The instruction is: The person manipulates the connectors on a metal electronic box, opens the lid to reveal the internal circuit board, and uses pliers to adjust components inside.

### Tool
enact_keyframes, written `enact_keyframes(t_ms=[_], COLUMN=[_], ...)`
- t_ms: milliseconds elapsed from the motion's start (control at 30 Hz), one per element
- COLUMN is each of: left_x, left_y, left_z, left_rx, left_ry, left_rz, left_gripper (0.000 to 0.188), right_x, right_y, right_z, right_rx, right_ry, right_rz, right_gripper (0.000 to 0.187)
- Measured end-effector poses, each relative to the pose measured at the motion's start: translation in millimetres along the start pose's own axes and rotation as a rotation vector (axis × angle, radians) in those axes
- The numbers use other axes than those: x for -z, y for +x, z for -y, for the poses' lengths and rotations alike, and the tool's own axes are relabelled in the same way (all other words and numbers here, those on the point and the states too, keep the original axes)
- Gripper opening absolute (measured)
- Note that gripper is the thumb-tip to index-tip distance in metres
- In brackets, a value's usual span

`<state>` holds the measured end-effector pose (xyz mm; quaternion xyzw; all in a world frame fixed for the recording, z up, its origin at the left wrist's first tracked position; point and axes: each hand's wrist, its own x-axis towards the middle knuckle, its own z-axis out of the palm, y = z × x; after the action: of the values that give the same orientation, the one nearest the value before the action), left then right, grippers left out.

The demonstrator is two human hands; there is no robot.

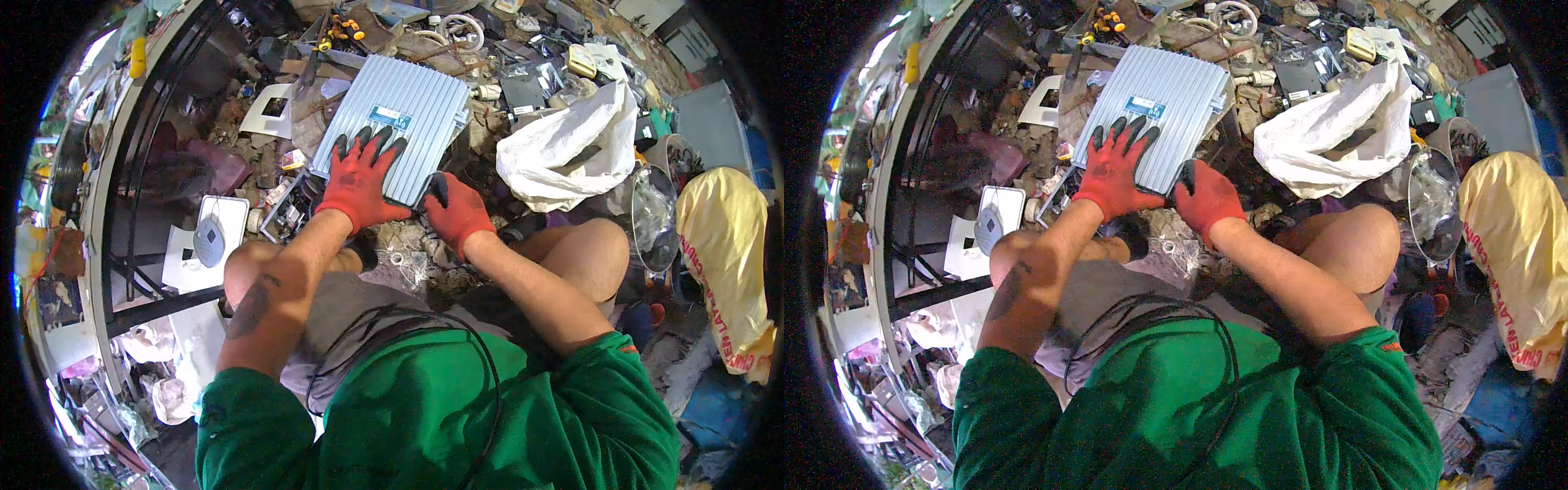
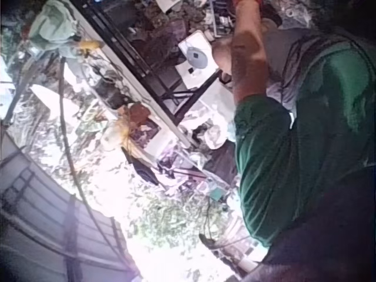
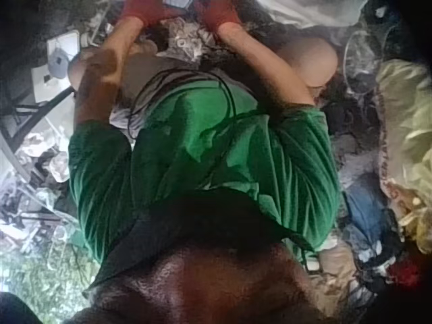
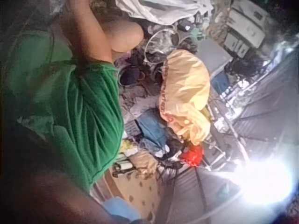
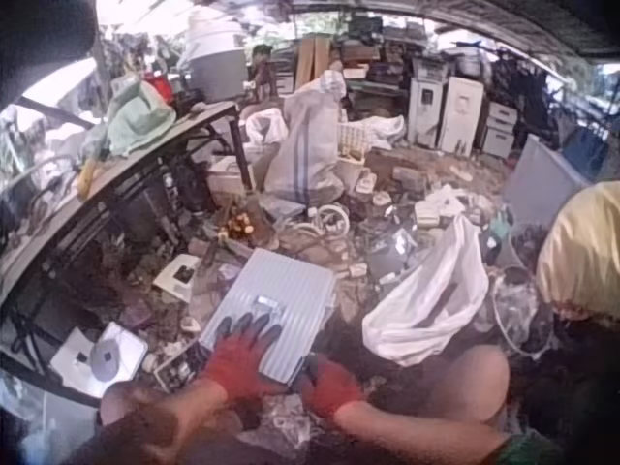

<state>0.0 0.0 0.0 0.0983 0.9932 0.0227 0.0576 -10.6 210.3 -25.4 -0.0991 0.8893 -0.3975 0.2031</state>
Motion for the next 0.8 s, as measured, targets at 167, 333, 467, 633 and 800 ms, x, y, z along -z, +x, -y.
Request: enact_keyframes(t_ms=[167,333,467,633,800], left_x=[-1,-2,2,-2,-2], left_y=[-1,0,1,1,4], left_z=[-5,-2,-4,4,20], left_rx=[0.016,0.028,0.042,0.016,-0.086], left_ry=[-0.056,-0.048,-0.015,-0.109,-0.170], left_rz=[-0.015,-0.003,0.027,-0.001,0.023], left_gripper=[0.114,0.114,0.118,0.112,0.107], right_x=[-4,-7,-15,-11,-10], right_y=[-9,-5,-6,0,4], right_z=[4,7,5,9,19], right_rx=[0.096,0.077,0.216,0.445,0.680], right_ry=[-0.125,-0.111,-0.071,-0.241,-0.349], right_rz=[-0.146,-0.159,-0.199,-0.170,-0.118], right_gripper=[0.043,0.045,0.050,0.045,0.038])
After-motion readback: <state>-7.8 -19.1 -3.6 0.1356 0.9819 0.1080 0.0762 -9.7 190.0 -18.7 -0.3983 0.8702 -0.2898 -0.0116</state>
